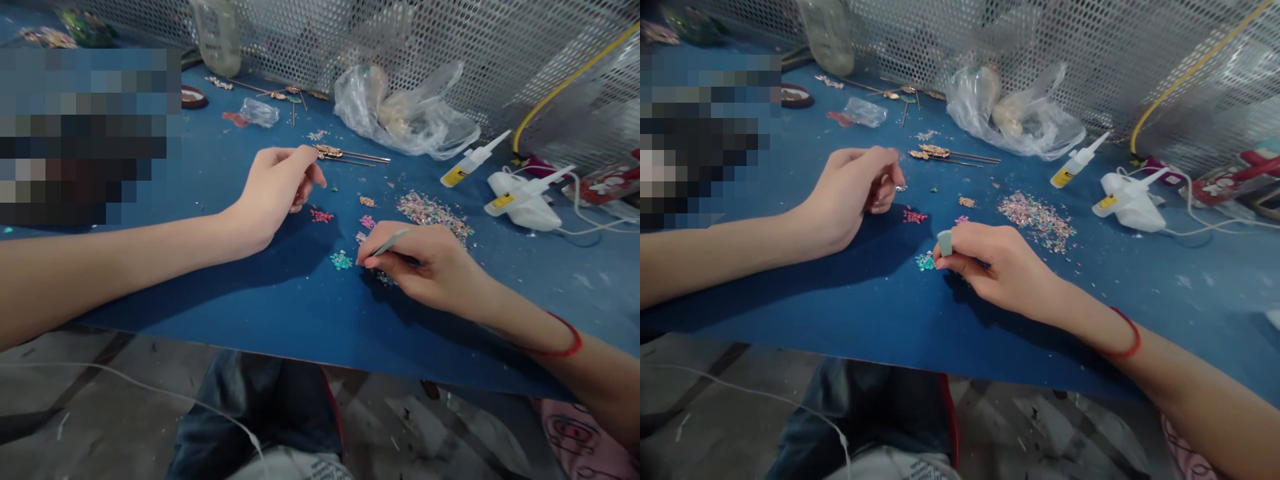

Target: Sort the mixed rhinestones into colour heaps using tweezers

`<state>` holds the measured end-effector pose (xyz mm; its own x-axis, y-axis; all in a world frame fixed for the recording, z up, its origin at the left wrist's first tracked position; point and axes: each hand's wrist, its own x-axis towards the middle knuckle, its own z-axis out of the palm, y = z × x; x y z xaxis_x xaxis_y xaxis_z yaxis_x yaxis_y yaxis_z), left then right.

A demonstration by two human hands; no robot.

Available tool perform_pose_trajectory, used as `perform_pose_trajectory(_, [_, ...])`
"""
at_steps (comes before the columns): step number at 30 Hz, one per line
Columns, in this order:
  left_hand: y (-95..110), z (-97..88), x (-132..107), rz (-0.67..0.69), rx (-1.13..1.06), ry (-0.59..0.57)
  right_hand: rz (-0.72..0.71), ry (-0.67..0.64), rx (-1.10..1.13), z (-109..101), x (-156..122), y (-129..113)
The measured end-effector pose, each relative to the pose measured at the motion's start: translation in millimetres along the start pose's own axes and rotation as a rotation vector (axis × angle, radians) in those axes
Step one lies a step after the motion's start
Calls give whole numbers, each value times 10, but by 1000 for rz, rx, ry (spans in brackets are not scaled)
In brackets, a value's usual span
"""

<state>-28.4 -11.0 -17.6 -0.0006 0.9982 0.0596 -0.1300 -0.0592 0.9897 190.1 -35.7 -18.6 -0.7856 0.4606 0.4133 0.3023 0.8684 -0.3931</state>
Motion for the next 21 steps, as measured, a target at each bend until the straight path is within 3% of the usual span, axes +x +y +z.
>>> perform_pose_trajectory(21, [-45,-2,13,31,58,-45,153,66,-45,31,-11,-3])
